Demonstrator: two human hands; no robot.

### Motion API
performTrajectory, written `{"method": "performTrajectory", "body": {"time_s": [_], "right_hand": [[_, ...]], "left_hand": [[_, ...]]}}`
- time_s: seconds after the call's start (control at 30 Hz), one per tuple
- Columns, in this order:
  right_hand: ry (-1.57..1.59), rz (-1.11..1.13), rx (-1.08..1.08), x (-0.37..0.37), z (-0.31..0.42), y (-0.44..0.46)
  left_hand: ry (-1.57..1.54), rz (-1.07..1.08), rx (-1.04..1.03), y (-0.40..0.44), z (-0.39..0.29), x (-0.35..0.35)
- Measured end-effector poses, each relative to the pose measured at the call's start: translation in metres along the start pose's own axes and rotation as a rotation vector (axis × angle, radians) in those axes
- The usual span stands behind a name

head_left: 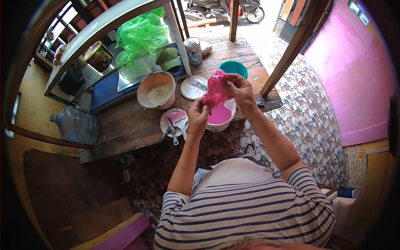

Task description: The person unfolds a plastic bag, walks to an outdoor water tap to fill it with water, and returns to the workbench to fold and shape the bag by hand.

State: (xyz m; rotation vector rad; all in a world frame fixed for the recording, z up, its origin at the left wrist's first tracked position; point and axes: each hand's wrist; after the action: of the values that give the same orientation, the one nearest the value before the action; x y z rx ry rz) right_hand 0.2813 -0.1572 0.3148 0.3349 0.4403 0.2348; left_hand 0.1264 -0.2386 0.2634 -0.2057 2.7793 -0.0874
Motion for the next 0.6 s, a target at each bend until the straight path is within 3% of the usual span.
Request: {"method": "performTrajectory", "body": {"time_s": [0.2, 0.3, 0.6], "right_hand": [[0.015, 0.008, -0.048, -0.004, 0.004, -0.002], [0.021, 0.041, -0.054, -0.008, -0.003, -0.006], [-0.044, 0.083, -0.043, -0.011, -0.011, -0.011]], "left_hand": [[-0.31, 0.019, 0.229, -0.005, -0.029, -0.006], [-0.179, 0.023, 0.17, 0.004, -0.016, 0.002], [-0.234, 0.013, 0.124, 0.008, -0.004, 0.003]]}}
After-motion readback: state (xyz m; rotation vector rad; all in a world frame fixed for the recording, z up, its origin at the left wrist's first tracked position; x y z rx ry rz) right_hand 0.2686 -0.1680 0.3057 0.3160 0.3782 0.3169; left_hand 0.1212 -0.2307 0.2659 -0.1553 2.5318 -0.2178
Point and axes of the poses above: each hand's wrist, its own y-axis towards the middle knuckle, its own x-axis out of the back of the hand, z = x × y, and after that the axes turned 13 degrees about x, right-handed
